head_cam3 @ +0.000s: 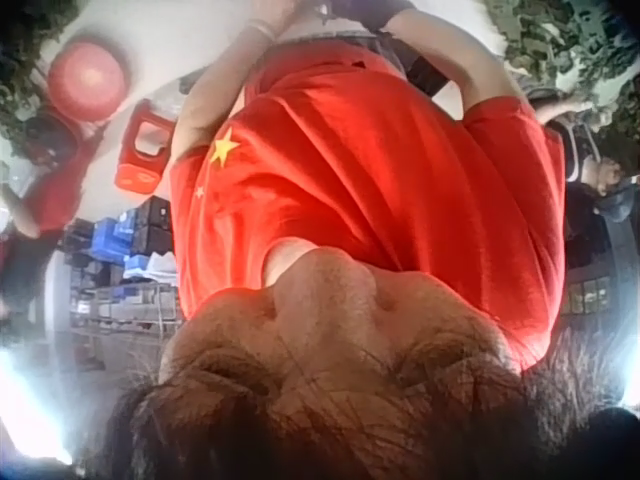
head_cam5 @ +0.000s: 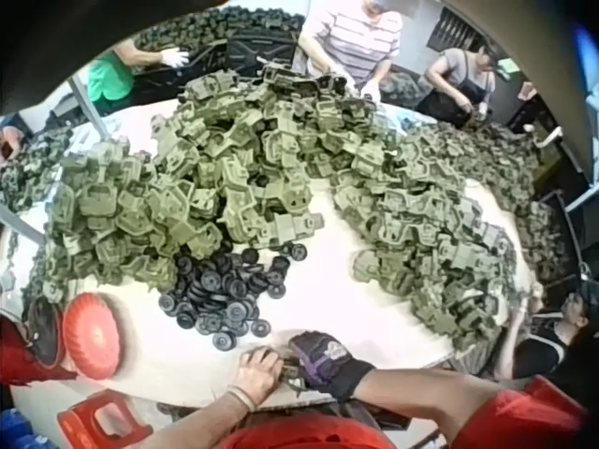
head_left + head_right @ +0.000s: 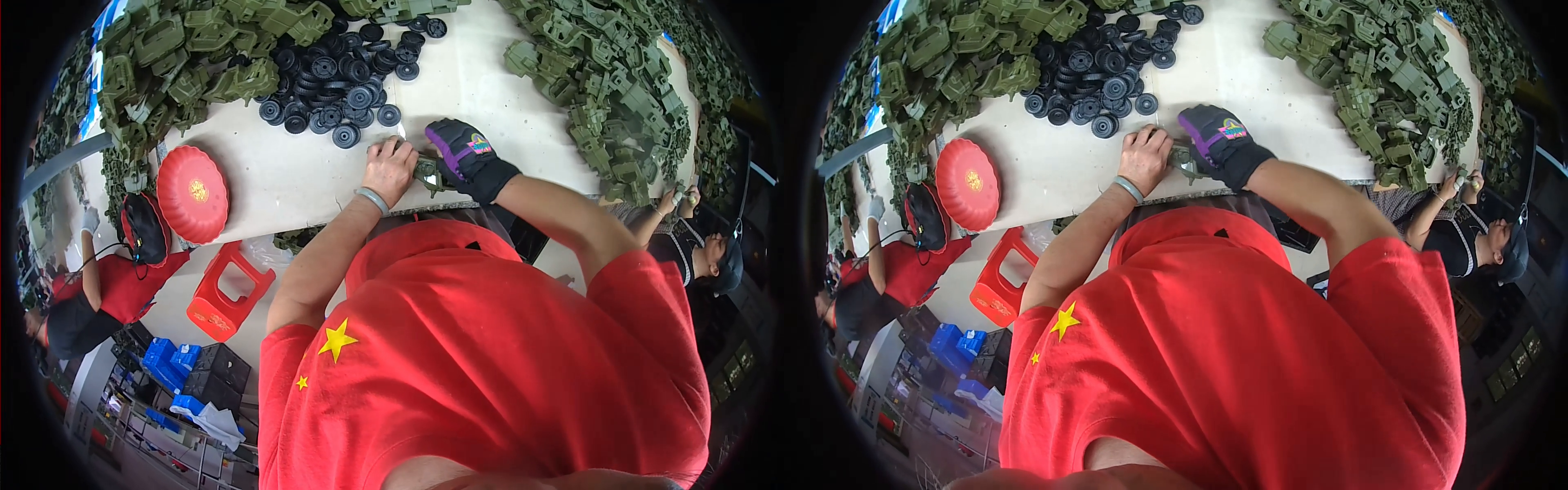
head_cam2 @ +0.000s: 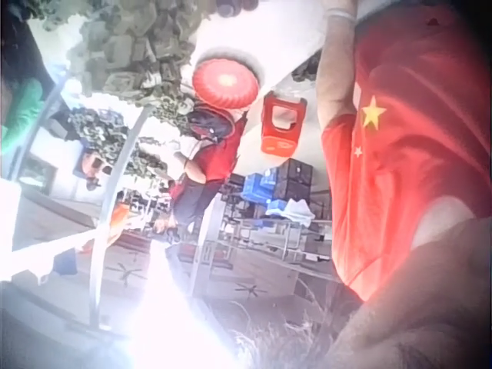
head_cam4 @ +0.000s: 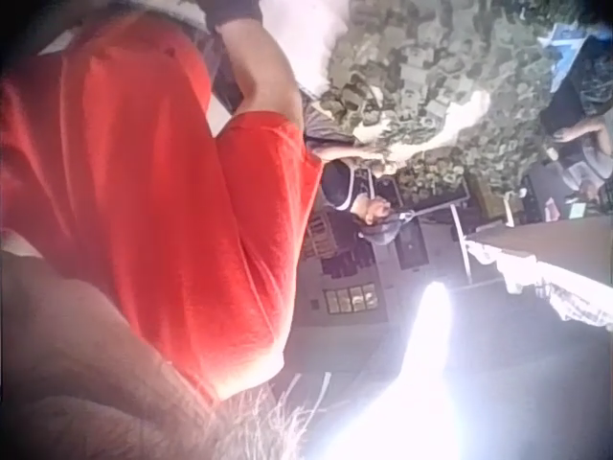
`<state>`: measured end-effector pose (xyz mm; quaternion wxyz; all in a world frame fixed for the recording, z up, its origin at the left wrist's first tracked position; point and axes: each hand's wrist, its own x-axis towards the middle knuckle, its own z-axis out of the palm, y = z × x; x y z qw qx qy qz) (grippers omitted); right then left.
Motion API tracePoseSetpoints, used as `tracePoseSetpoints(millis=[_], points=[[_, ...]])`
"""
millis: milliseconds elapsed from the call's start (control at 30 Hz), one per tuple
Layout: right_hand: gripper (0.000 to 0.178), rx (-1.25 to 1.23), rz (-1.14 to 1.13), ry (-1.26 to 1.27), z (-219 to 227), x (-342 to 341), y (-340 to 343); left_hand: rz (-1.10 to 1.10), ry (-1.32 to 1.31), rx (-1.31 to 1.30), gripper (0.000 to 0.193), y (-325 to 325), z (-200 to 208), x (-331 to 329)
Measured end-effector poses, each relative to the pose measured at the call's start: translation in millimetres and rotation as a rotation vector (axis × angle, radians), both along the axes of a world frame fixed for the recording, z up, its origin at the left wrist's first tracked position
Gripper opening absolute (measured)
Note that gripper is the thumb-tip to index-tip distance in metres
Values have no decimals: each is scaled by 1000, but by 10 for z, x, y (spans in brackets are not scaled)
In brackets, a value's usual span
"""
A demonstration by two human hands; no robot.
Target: The person assembles small green plastic toy tanks by hand, attaching plastic wheels and tank tracks to the toy tank bodies.
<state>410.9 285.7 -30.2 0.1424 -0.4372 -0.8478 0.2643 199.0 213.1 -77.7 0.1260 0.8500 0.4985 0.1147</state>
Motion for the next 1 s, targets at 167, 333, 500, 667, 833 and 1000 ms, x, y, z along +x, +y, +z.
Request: tracePoseSetpoints(millis=[167, 333, 500, 667, 833, 1000], points=[[38, -244, 266, -198, 227, -87, 181, 4, -11, 37, 44, -6, -50, -17], [50, -4, 2, 65, 132, 64, -102, -5, 3, 11, 46, -16, -3, -13], [40, -184, 313, -159, 126, -54, 170, -3, 11, -9, 43, -25, 54, 25], [39, -263, 298, -178, 35, 19, 129, -20, -47, 2, 32, 3, 21, 54], [38, -640, -273, -156, 390, -331, 117, 77, 70, 60, 37, 50, 74, -82], [54, -207, 67, -148, -297, -136, 408, 7, -33, 168, 28, 6, 232, -19]])
